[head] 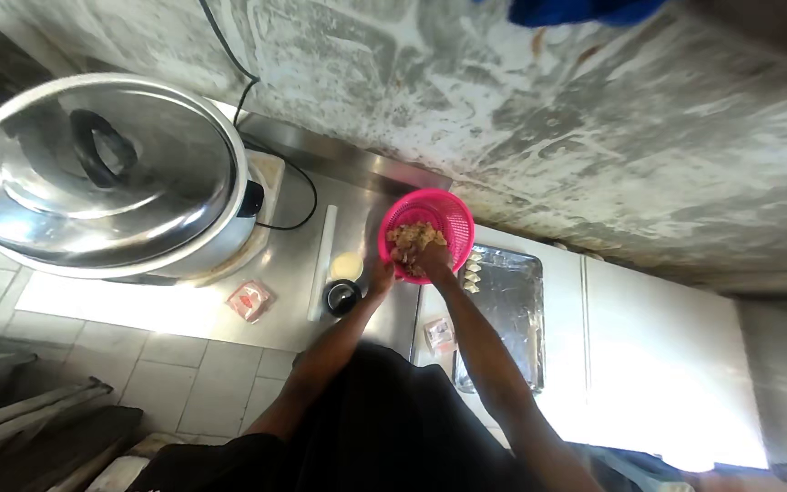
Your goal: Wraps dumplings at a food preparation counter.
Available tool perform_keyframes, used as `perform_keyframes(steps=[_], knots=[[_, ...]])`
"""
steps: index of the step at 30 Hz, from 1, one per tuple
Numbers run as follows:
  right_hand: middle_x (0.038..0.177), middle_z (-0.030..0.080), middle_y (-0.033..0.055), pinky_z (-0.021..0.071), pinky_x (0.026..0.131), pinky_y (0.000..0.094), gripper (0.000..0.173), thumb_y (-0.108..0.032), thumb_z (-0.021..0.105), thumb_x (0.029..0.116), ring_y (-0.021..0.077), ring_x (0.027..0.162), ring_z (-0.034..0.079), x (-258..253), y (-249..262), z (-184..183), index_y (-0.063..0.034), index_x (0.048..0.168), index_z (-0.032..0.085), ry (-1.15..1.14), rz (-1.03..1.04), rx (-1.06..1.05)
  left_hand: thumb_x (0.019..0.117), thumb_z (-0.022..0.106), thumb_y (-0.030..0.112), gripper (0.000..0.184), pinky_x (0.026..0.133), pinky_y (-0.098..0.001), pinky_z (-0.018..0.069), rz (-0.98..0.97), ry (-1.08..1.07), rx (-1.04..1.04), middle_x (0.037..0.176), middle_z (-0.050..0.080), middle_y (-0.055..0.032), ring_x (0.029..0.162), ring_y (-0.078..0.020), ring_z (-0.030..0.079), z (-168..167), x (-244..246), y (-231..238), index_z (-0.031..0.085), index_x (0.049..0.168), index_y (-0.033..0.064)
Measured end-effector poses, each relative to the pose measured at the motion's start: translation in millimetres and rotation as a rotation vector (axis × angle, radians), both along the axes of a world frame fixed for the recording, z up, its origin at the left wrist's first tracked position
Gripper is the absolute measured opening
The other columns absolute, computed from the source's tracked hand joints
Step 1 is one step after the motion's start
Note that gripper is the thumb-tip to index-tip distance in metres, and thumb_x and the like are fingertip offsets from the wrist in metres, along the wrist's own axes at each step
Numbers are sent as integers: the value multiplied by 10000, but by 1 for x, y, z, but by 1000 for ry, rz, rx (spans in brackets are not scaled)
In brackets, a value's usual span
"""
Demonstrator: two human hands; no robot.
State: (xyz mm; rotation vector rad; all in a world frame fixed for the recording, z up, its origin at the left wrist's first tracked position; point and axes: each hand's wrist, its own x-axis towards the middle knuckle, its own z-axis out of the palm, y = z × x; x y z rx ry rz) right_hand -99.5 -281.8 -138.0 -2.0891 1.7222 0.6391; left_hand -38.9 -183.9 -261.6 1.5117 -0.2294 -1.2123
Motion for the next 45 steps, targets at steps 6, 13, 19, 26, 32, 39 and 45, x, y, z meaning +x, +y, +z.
perform_keyframes(steps=[6, 13, 19, 26, 32, 39, 45], knots=[[1080, 672, 303, 539, 746, 658, 271, -176, 704, 922, 492, 996, 671, -21, -14, 8, 38, 1084, 667, -34, 40, -181, 1072, 518, 139, 441, 828, -472, 648, -44, -4, -4, 1331, 571, -297, 1046, -348, 715, 4, 1, -2, 426, 1468, -29], [1105, 683, 283, 525, 777, 688, 226, -194, 669, 961, 494, 1014, 664, -38, -10, -21, -21, 1102, 706, -141, 51, -252, 1084, 498, 142, 462, 826, -474, 646, -70, 39, -25, 1321, 572, -306, 1014, -354, 723, 1, 0, 1, 372, 1495, -27], [1207, 674, 260, 524, 893, 651, 299, -267, 644, 975, 449, 1134, 648, -26, 3, -42, -49, 1169, 712, -133, -16, -30, 1090, 493, 153, 442, 798, -437, 647, -144, 120, 47, 1273, 610, -289, 948, -326, 740, 18, 4, 0, 385, 1487, -7], [1096, 724, 219, 522, 890, 654, 292, -309, 643, 998, 415, 1028, 684, -34, -14, -39, -78, 1131, 760, -477, -66, 28, 1091, 499, 162, 493, 857, -437, 627, -170, 174, -11, 1318, 586, -288, 1020, -327, 718, 18, 6, 4, 328, 1532, 24], [1071, 714, 237, 544, 734, 664, 247, -222, 564, 1031, 465, 935, 698, -32, 24, -11, -77, 1172, 706, -345, 124, -335, 1088, 507, 162, 467, 856, -436, 624, -151, 191, -18, 1293, 594, -286, 1010, -325, 716, 13, 7, 5, 360, 1504, 11], [1244, 621, 235, 592, 831, 558, 462, -22, 635, 957, 413, 1055, 675, -56, 22, -42, -62, 1415, 582, -473, 238, -511, 1091, 505, 176, 456, 851, -427, 625, -150, 188, -17, 1272, 609, -270, 990, -313, 721, 12, 5, 7, 367, 1496, 19], [1225, 632, 206, 596, 800, 546, 408, -68, 580, 1003, 380, 1035, 680, -63, 20, -51, -108, 1407, 609, -613, 201, -602, 1090, 510, 180, 450, 849, -434, 626, -137, 194, -2, 1286, 602, -271, 1001, -322, 718, 11, 3, 5, 380, 1494, 28]])
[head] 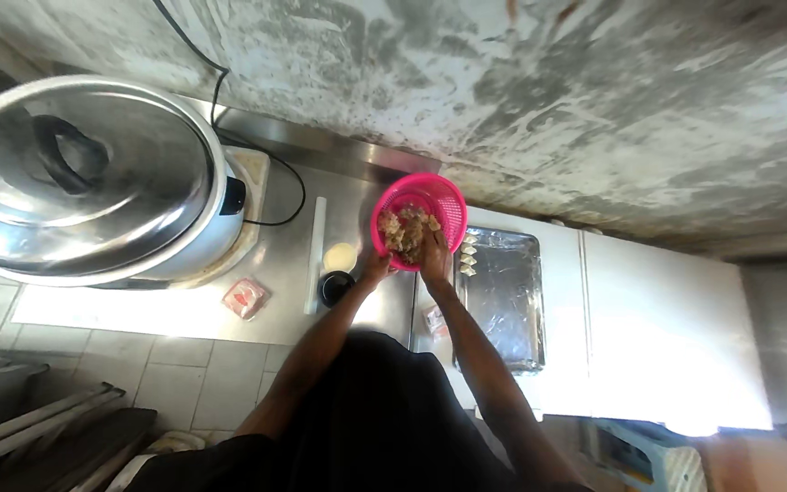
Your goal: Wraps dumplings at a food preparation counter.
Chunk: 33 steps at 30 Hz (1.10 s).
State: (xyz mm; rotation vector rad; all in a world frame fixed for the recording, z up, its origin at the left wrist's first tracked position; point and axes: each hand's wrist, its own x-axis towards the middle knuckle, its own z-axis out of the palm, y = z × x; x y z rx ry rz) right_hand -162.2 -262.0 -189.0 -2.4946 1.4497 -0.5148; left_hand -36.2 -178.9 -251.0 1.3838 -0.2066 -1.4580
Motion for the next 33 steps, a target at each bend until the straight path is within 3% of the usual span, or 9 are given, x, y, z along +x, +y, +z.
perform_keyframes(steps=[4, 6, 10, 12, 15, 20, 25, 29, 33], knots=[[1158, 634, 210, 591, 745, 539, 401, -98, 500, 1040, 366, 950, 682, -1, -4, 10, -100, 1430, 595, -131, -78, -1, 1089, 513, 188, 464, 854, -429, 624, -2, -14, 2, 1305, 594, -271, 1008, -317, 717, -2, 1, -1, 375, 1500, 21], [1200, 629, 239, 569, 792, 596, 384, -152, 502, 1062, 416, 1003, 669, -8, -13, 12, -98, 1434, 579, -76, -198, 127, 1089, 513, 189, 471, 857, -437, 626, 1, -19, 3, 1305, 597, -269, 1012, -320, 718, -2, 0, -1, 367, 1508, 31], [1177, 679, 257, 536, 786, 666, 297, -254, 566, 1007, 466, 1048, 672, -18, -38, 0, -65, 1212, 671, 171, -493, 300, 1090, 511, 200, 473, 831, -425, 634, -27, -44, -6, 1256, 624, -271, 959, -308, 734, -3, 1, 0, 368, 1507, 27], [1193, 668, 282, 520, 857, 658, 325, -275, 586, 1002, 473, 1102, 652, -13, -39, 0, -21, 1186, 674, 276, -522, 391, 1090, 506, 184, 464, 821, -419, 638, -36, -46, -5, 1253, 624, -277, 952, -308, 737, -1, 2, -1, 371, 1501, 12], [1171, 679, 288, 530, 877, 642, 333, -277, 628, 990, 467, 1097, 661, 5, -32, 13, -6, 1174, 687, 297, -455, 485, 1093, 491, 169, 453, 804, -410, 650, -32, -51, 3, 1244, 634, -275, 931, -299, 750, 4, -2, -2, 367, 1492, -6], [1150, 711, 231, 533, 851, 662, 290, -262, 644, 963, 444, 1070, 678, 28, -16, 2, -92, 1185, 722, 334, -202, 531, 1093, 492, 163, 444, 820, -412, 646, -30, -22, -6, 1248, 629, -277, 944, -299, 746, 1, -1, -3, 375, 1483, -15], [1125, 719, 202, 549, 783, 649, 240, -260, 661, 947, 430, 1017, 695, 28, 2, 3, -121, 1129, 733, 416, -75, 392, 1085, 519, 174, 446, 861, -426, 631, -23, -10, -15, 1273, 616, -275, 1001, -310, 727, -8, -3, 0, 404, 1473, -11], [1152, 712, 176, 563, 769, 615, 281, -216, 589, 1008, 405, 965, 710, 14, 8, 14, -148, 1257, 700, 368, 31, 228, 1081, 526, 171, 468, 867, -429, 627, -8, -12, -30, 1283, 609, -276, 1014, -314, 721, -7, -4, 1, 379, 1489, -5], [1196, 687, 182, 570, 763, 586, 328, -210, 546, 1036, 397, 952, 708, 9, 17, 15, -145, 1335, 666, 398, 33, 225, 1080, 527, 162, 470, 877, -431, 624, 1, 2, -23, 1302, 596, -280, 1039, -321, 714, -3, -5, 0, 376, 1490, -10]])
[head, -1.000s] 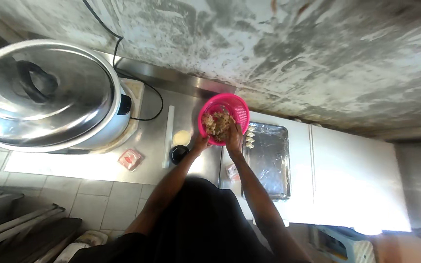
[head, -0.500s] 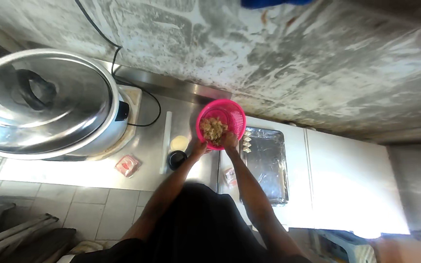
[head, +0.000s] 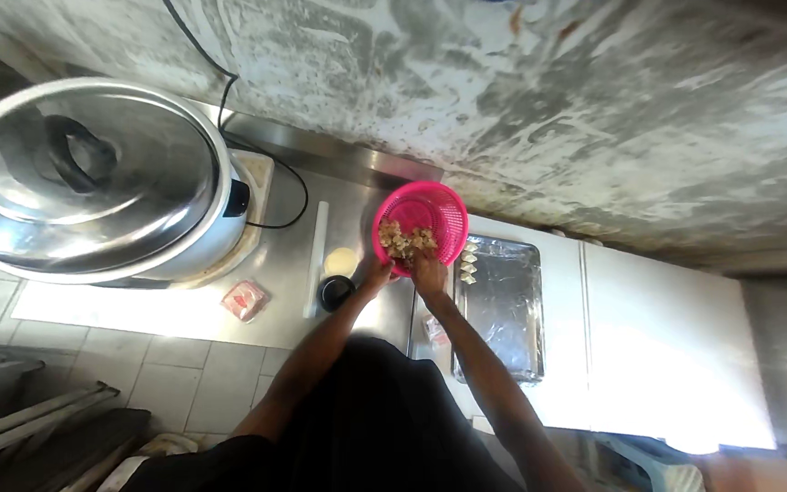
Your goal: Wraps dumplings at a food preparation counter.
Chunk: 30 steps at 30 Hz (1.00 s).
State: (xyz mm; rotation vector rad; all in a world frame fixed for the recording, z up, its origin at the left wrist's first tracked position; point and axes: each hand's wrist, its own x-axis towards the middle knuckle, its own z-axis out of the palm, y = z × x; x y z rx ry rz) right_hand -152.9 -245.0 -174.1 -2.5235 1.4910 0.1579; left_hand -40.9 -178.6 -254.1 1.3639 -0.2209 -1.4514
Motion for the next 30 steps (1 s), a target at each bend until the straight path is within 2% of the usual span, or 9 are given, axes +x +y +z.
perform_keyframes(steps=[5, 7, 10, 12, 15, 18, 23, 27, 30], knots=[[1342, 642, 177, 560, 832, 601, 418, -118, 487, 1030, 415, 1041, 696, -2, 15, -25, -142, 1436, 582, 128, 90, 115, 1087, 509, 183, 454, 881, -426, 615, -29, -11, 5, 1296, 602, -276, 1027, -312, 711, 1, 2, 3, 402, 1489, 0], [1291, 660, 175, 562, 828, 608, 372, -153, 512, 1039, 416, 1032, 693, 0, 9, -19, -151, 1395, 619, 76, 53, 122, 1091, 496, 178, 450, 878, -423, 615, -38, -8, 3, 1291, 606, -273, 1018, -307, 713, 5, 4, 4, 397, 1496, 12], [1158, 697, 182, 576, 742, 610, 290, -204, 571, 1032, 410, 927, 711, 0, 3, 1, -129, 1287, 686, -90, -19, 17, 1091, 490, 164, 409, 855, -401, 619, -42, -20, 5, 1233, 637, -260, 975, -286, 724, 6, 4, 4, 430, 1460, -2], [1091, 707, 189, 573, 686, 597, 282, -186, 564, 1028, 401, 864, 713, 1, 2, 18, -104, 1256, 708, -183, -33, -71, 1091, 485, 146, 409, 858, -408, 617, -29, -4, -10, 1252, 621, -270, 977, -297, 720, 6, 5, 4, 417, 1463, -11], [1015, 703, 214, 562, 693, 614, 217, -143, 580, 1012, 422, 868, 703, 0, 8, 41, -72, 1153, 730, -207, -50, -22, 1089, 486, 133, 408, 858, -421, 615, -15, 14, -5, 1283, 604, -275, 992, -313, 714, 6, 4, 4, 415, 1466, -5], [1015, 730, 206, 559, 790, 627, 208, -192, 583, 1010, 416, 961, 707, 5, 11, 35, -90, 1085, 748, -86, -73, 174, 1084, 491, 129, 406, 857, -434, 616, -16, 3, -17, 1278, 607, -270, 995, -320, 712, 4, 4, 3, 421, 1464, 6], [1078, 712, 245, 556, 805, 628, 241, -229, 582, 1016, 444, 1009, 696, 11, 3, 2, -44, 1081, 722, 47, -225, 229, 1079, 509, 128, 420, 851, -434, 626, 11, -11, 12, 1261, 622, -272, 984, -322, 724, 3, 4, 2, 416, 1472, 12], [1092, 693, 275, 548, 792, 650, 231, -203, 641, 974, 467, 1013, 682, 15, -6, 16, 3, 1058, 705, 41, -287, 255, 1081, 514, 147, 449, 854, -431, 625, 7, 4, 23, 1279, 612, -278, 995, -327, 721, -1, 4, 1, 393, 1495, 24], [1025, 691, 288, 541, 753, 668, 209, -182, 653, 966, 484, 948, 684, 7, -6, 34, 6, 1041, 704, -110, -237, 175, 1082, 509, 138, 452, 860, -428, 625, 2, 6, 27, 1280, 613, -277, 998, -321, 722, 0, 6, 1, 383, 1500, 19]])
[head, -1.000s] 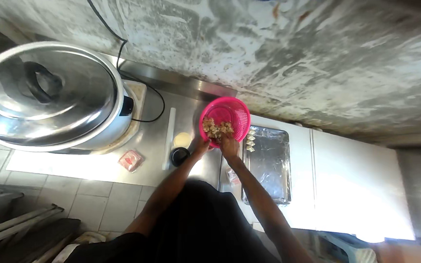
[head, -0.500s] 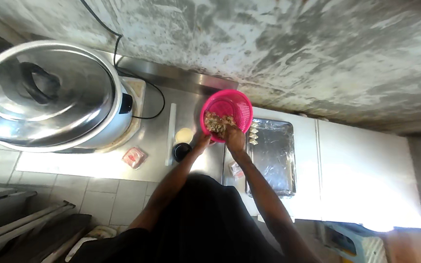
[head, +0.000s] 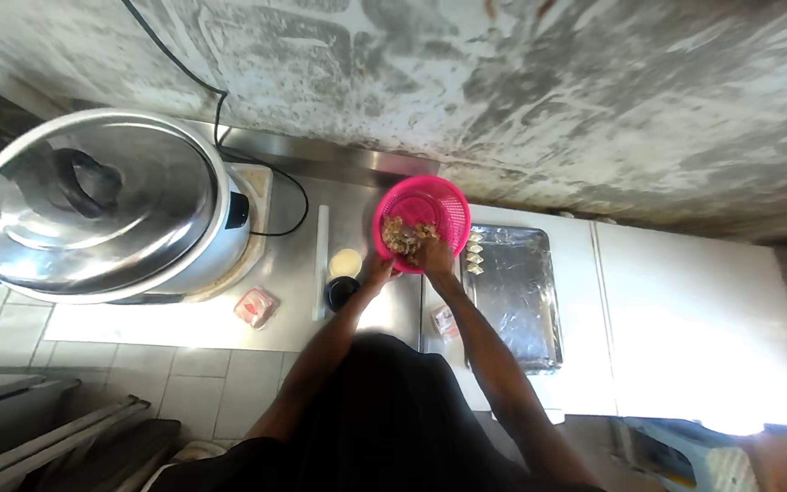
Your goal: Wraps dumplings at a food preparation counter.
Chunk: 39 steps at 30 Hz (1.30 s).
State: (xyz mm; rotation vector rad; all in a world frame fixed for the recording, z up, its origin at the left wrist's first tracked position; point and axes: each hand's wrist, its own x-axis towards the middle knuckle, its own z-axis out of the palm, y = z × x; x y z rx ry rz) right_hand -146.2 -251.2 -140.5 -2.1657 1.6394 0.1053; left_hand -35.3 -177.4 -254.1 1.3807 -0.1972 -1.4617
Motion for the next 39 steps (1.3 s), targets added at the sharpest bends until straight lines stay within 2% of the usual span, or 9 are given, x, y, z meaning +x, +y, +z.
perform_keyframes(steps=[7, 12, 16, 18, 20, 23, 27, 35, 39], knots=[[1038, 692, 265, 558, 714, 661, 209, -160, 604, 992, 473, 916, 690, -5, 4, -13, -46, 1140, 696, -108, 70, -106, 1075, 525, 155, 421, 836, -426, 637, -3, -10, 4, 1224, 651, -266, 965, -319, 736, -5, -2, 0, 434, 1461, 13], [1052, 727, 223, 551, 846, 631, 246, -233, 555, 1021, 435, 1026, 698, 21, 7, -45, -72, 1080, 732, 6, 107, -8, 1066, 528, 126, 432, 810, -415, 639, -7, -23, 21, 1249, 616, -283, 948, -314, 731, -2, 2, -3, 418, 1457, -19], [1105, 738, 195, 513, 960, 604, 274, -210, 544, 1025, 384, 1085, 689, 10, 2, -53, -79, 1131, 759, -188, 94, 124, 1068, 519, 116, 415, 817, -415, 636, -11, -13, 18, 1252, 612, -281, 954, -311, 727, -4, 2, -3, 430, 1449, -20], [1022, 744, 155, 557, 826, 501, 255, -223, 592, 1019, 278, 887, 698, 0, -5, -63, -75, 1124, 771, -368, -21, 258, 1075, 508, 120, 415, 839, -419, 634, -22, -9, 14, 1260, 615, -286, 976, -316, 728, -7, 1, -3, 424, 1458, -16], [851, 666, 85, 464, 561, 332, 239, -259, 641, 1008, 137, 594, 528, -8, -8, -72, -82, 1128, 747, -539, -215, 443, 1072, 513, 122, 439, 857, -417, 630, -41, -11, 12, 1266, 616, -283, 997, -317, 725, -5, 2, -2, 402, 1476, -8], [779, 638, 50, 407, 483, 266, 211, -230, 654, 1003, 85, 518, 459, -16, -9, -62, -79, 1118, 747, -680, -345, 530, 1054, 548, 109, 461, 884, -388, 613, -114, -5, 46, 1260, 631, -258, 1026, -286, 716, 10, 13, 2, 403, 1477, -3], [800, 672, 87, 453, 527, 325, 229, -234, 617, 1024, 127, 550, 505, -34, -11, -54, -66, 1103, 750, -659, -243, 384, 1040, 541, 59, 307, 878, -348, 605, -174, -8, 88, 1116, 692, -207, 950, -224, 726, 36, 33, 19, 520, 1312, -81], [1039, 704, 246, 545, 750, 665, 301, -208, 502, 1063, 450, 902, 693, -30, 27, -20, -76, 1267, 679, -409, -55, -47, 1064, 504, 68, 311, 922, -380, 587, 149, -219, 2, 1182, 683, -195, 991, -230, 715, 49, 121, 68, 526, 1354, -42], [1118, 665, 319, 527, 799, 692, 271, -198, 572, 1032, 520, 1033, 656, -2, 38, -17, 13, 1166, 676, -67, 49, 137, 1010, 564, -17, 293, 858, -356, 607, 211, -277, 41, 1087, 707, -201, 913, -218, 729, 32, 141, 61, 554, 1296, -76]])
